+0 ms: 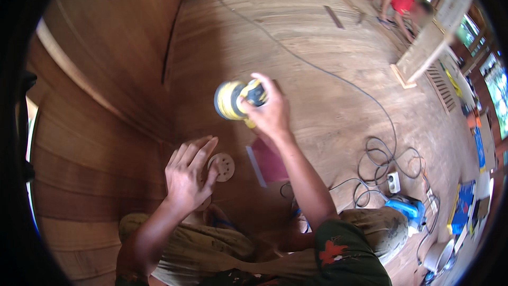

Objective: The person removes a used sanding disc from an orbital sander, attaches a new red sanding disc, and then sands a section of the wooden floor near the wall. The person sits on the floor while performing the task.

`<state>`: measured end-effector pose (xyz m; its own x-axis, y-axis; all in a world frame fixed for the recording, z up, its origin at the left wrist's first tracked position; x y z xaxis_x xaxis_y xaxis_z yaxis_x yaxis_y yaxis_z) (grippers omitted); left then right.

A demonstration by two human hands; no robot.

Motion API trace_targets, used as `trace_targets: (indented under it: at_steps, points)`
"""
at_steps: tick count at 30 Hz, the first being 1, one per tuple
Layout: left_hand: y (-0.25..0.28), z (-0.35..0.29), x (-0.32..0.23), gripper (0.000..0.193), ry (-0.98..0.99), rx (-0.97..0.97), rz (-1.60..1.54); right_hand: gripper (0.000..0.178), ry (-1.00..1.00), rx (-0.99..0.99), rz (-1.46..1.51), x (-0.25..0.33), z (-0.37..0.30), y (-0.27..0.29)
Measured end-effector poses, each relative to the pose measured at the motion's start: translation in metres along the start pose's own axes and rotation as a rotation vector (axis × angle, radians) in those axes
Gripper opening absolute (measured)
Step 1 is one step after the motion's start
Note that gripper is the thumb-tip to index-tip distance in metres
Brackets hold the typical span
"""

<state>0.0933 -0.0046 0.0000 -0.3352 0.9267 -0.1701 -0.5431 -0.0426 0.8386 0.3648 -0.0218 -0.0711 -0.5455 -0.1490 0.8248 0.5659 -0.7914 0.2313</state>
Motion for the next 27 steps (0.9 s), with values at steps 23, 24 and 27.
trace_targets:
  at_steps: [23, 24, 27]
  points:
    - [-0.041, 0.0, 0.05, 0.048, 0.531, 0.278, -0.332, 0.064, -0.421, 0.065, 0.728, -0.078, 0.006, 0.013]
    - [-0.041, 0.0, 0.053, 0.051, 0.576, 0.256, -0.387, 0.063, -0.437, 0.074, 0.9, -0.069, 0.007, 0.007]
    - [-0.036, 0.003, 0.051, 0.058, 0.583, 0.219, -0.48, 0.062, -0.444, 0.095, 1.345, -0.038, 0.003, -0.011]
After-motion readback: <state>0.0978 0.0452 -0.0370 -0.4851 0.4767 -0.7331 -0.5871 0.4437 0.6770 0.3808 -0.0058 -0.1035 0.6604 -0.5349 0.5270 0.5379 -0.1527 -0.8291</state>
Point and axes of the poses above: each hand's wrist, its own z-axis towards the middle knuckle, its own y-axis out of the back of the hand, x = y × z, the point moved 5 cm from there along z, towards the middle knuckle, and after that the axes turned 6 degrees about z, right-handed, at the moved point
